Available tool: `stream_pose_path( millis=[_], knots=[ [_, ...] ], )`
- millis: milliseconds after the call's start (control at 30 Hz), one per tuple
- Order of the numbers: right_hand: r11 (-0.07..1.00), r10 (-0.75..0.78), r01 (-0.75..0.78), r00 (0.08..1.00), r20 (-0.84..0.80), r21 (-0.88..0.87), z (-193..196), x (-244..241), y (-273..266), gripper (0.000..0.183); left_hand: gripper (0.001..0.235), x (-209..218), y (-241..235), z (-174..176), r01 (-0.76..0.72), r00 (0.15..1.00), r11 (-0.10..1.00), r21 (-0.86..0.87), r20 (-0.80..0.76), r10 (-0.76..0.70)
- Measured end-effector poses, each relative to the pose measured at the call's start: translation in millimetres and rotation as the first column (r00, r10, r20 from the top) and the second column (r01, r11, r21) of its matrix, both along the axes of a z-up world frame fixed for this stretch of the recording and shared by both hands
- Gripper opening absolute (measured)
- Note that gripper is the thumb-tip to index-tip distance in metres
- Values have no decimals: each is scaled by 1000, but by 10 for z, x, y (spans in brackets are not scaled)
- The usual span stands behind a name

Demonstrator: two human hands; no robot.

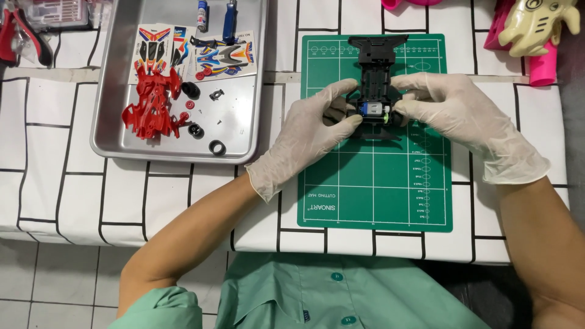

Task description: Assembling the internal mechanical components of a toy car, including the motor, gears, and batteries.

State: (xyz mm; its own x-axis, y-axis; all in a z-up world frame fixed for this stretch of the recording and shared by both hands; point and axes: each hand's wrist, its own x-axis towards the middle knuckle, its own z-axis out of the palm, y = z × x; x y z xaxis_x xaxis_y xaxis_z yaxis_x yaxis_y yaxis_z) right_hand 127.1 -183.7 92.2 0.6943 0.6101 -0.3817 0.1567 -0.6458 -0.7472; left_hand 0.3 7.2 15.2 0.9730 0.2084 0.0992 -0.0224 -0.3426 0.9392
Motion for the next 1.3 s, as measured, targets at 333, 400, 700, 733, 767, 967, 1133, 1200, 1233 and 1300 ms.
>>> stream_pose_path(
  millis=[333,400,700,733,767,967,1133,1200,1233,1300],
  knots=[
    [975,104,-171,916,388,141,-508,151,-115,22,56,0,22,3,2,1000,907,421,-17,5],
    [968,142,-221,871,470,118,-544,164,-126,19,54,-20,40,105,52,997,890,453,-78,-18],
    [928,99,-290,798,595,236,-496,142,-166,14,12,-157,854,495,-392,905,696,602,390,173],
    [927,104,-295,797,595,233,-521,182,-193,14,12,-231,1075,492,-396,903,696,599,390,178],
    [915,101,-332,737,668,228,-550,218,-215,13,10,-312,1298,490,-427,904,595,681,330,272],
    [901,50,-356,653,755,248,-608,282,-267,12,15,-643,2233,115,-447,807,368,815,190,559],
    [887,32,-367,654,756,281,-623,278,-269,12,31,-710,2519,-77,-419,718,354,836,67,693],
    [875,17,-373,660,751,308,-617,291,-254,13,26,-770,2433,38,-457,786,458,763,105,609],
    [875,21,-376,659,752,305,-615,286,-248,13,26,-783,2460,24,-459,785,459,761,105,611],
    [880,-9,-329,709,705,343,-603,279,-235,15,46,-794,2519,1,-394,817,546,739,9,577]
  ],
)
